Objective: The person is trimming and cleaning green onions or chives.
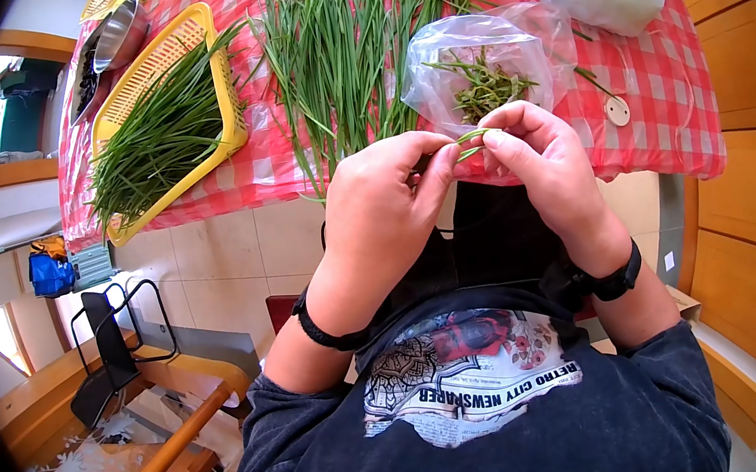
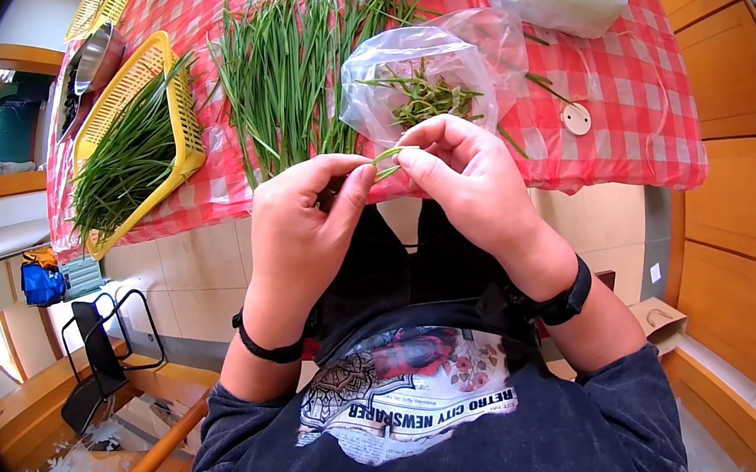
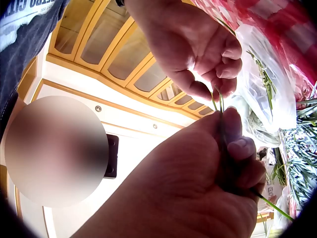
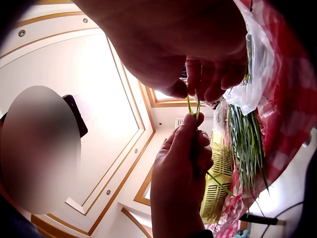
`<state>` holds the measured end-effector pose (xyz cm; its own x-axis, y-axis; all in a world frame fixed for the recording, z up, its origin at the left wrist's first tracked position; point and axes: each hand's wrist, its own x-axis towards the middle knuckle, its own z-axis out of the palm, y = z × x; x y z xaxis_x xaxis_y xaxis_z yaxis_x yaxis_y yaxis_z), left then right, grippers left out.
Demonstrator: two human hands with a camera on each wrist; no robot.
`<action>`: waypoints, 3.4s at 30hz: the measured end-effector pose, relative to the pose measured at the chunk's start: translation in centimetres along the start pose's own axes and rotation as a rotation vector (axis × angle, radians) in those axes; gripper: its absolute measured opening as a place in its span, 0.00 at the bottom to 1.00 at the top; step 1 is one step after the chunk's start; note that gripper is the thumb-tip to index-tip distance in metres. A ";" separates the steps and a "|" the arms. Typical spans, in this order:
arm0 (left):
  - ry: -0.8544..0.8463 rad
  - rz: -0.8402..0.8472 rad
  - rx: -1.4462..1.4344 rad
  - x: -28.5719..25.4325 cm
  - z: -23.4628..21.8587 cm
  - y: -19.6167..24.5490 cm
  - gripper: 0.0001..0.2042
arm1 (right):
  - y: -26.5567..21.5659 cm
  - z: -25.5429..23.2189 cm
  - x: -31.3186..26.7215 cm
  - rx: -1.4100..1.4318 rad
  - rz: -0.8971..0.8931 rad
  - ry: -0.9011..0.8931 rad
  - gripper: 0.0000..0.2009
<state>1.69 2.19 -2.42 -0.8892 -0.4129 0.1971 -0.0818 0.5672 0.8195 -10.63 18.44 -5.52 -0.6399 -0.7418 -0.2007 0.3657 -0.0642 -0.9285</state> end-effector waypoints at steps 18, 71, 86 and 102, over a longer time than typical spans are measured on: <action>-0.022 -0.017 0.019 -0.2 0.4 0.1 0.06 | 0.3 0.3 -0.1 0.000 0.018 0.036 0.08; 0.025 -0.092 -0.047 0.1 -0.1 0.1 0.08 | -0.8 -0.5 0.8 -0.330 -0.116 0.112 0.09; -0.004 -0.085 -0.034 -0.1 0.2 0.4 0.07 | -0.3 0.5 0.3 -0.048 -0.004 0.015 0.08; -0.010 -0.026 0.001 -0.4 0.6 -0.1 0.07 | 0.3 0.5 0.2 0.014 -0.038 0.005 0.05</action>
<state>1.78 2.71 -2.91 -0.8912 -0.4203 0.1706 -0.1052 0.5574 0.8236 -10.35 17.90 -5.64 -0.6566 -0.7355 -0.1670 0.3505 -0.1015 -0.9310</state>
